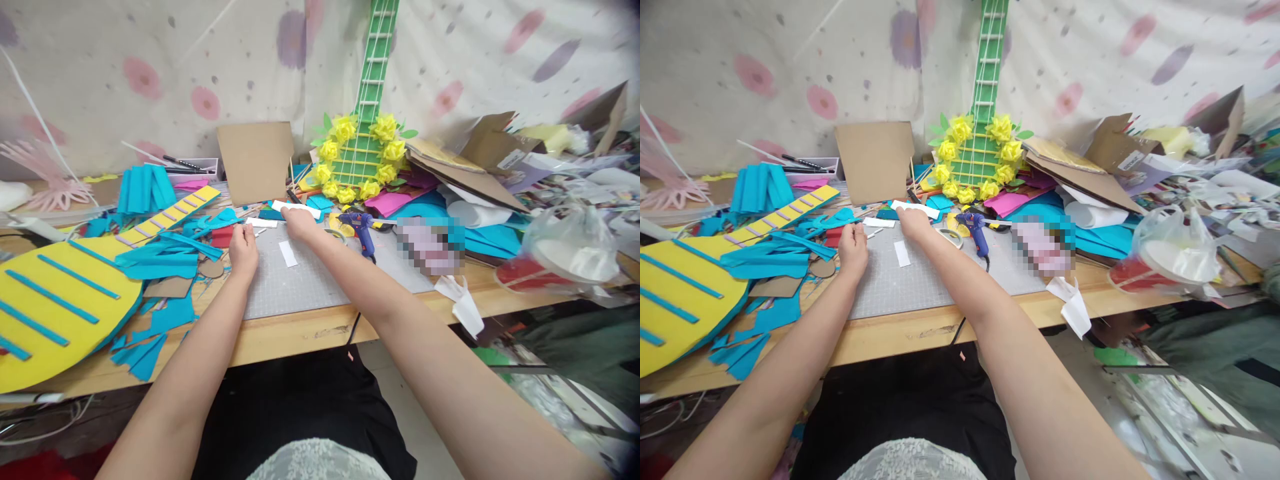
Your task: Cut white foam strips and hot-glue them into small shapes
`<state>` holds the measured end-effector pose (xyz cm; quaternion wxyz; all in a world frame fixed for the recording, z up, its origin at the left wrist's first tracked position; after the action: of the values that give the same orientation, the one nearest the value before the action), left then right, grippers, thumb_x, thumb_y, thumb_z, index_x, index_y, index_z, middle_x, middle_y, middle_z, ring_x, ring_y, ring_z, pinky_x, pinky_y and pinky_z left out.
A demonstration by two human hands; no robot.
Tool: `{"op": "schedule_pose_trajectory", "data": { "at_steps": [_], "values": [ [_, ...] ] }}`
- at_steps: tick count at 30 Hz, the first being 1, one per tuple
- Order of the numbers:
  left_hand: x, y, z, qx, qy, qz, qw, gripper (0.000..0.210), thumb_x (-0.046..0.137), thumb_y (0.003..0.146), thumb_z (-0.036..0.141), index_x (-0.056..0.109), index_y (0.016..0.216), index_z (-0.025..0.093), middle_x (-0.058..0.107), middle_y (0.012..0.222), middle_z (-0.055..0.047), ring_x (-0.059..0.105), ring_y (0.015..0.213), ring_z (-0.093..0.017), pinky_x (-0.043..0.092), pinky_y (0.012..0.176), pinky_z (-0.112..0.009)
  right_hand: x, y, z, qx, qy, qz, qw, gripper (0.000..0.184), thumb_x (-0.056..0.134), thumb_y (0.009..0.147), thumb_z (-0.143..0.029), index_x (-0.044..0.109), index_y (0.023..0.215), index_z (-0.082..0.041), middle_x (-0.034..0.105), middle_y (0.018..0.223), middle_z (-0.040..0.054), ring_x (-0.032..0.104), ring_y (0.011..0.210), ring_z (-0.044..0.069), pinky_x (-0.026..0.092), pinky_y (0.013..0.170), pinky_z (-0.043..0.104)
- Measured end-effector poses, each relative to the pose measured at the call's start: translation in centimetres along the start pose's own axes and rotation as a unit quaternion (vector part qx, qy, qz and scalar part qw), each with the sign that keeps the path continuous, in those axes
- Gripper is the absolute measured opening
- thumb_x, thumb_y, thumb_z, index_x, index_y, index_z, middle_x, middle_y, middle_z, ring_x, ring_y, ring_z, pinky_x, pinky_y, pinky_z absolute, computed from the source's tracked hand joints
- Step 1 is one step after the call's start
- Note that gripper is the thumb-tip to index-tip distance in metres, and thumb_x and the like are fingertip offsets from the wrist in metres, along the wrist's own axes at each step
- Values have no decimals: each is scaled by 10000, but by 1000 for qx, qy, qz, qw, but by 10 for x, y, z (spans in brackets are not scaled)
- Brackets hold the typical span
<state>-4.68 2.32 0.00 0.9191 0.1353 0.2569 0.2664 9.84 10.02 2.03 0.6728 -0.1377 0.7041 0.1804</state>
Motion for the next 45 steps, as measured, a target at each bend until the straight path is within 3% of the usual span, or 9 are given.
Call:
{"op": "schedule_pose_trajectory", "data": {
  "at_steps": [7, 12, 18, 26, 31, 35, 45],
  "values": [
    [6, 5, -10, 17, -123, -28, 992, 116, 511, 816, 260, 427, 758, 204, 494, 584, 48, 498, 539, -98, 389, 577, -225, 0, 1, 6, -21, 13, -14, 1000, 361, 406, 795, -106, 477, 1147, -146, 623, 1085, 136, 586, 994, 268, 456, 779, 352],
    [8, 4, -9, -12, -183, -50, 982, 86, 536, 766, 241, 469, 761, 188, 578, 645, 21, 575, 595, -101, 472, 599, -230, 3, 2, 6, -10, 20, -4, 1000, 360, 397, 793, -98, 479, 1141, -147, 621, 1079, 136, 593, 969, 271, 455, 756, 350],
    [9, 4, -10, -33, -214, -32, 976, 95, 555, 746, 235, 484, 767, 177, 593, 660, 13, 595, 621, -100, 506, 585, -225, 3, 1, 10, 5, 62, 23, 998, 343, 438, 753, -76, 506, 1082, -149, 638, 1033, 125, 586, 953, 254, 435, 764, 333],
    [10, 6, -14, -70, -248, -22, 966, 85, 560, 752, 214, 489, 766, 170, 603, 662, 11, 617, 612, -100, 516, 563, -219, -3, -2, 31, 91, 267, 55, 958, 328, 512, 714, -117, 500, 1037, -169, 665, 913, 30, 602, 814, 154, 427, 685, 243],
    [12, 7, -14, -79, -265, -18, 961, 31, 517, 771, 188, 497, 779, 165, 621, 668, 0, 630, 606, -105, 535, 606, -252, -3, -10, 21, 25, 126, 21, 991, 341, 470, 723, -80, 525, 1048, -167, 651, 989, 84, 591, 904, 210, 427, 730, 292],
    [11, 7, -13, -79, -267, -13, 960, 17, 503, 770, 181, 488, 773, 174, 616, 655, 5, 625, 592, -105, 544, 661, -281, -3, -11, 9, -5, 22, 2, 1000, 343, 414, 770, -75, 511, 1093, -139, 627, 1059, 145, 579, 980, 260, 427, 765, 333],
    [10, 6, -11, -89, -256, -17, 962, 80, 485, 682, 105, 488, 720, 175, 592, 576, 35, 604, 542, -96, 525, 615, -244, 3, -3, 26, 50, 136, 34, 989, 361, 488, 692, -85, 520, 1040, -173, 646, 985, 85, 589, 884, 224, 438, 725, 306]
  ]
}}
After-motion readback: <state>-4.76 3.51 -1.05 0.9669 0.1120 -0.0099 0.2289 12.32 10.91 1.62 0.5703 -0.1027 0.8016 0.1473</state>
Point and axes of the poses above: each hand's wrist, its own y-axis towards the middle knuckle, its own x-axis out of the palm, z = x × y, the point moved 3 cm from there along y, towards the middle knuckle
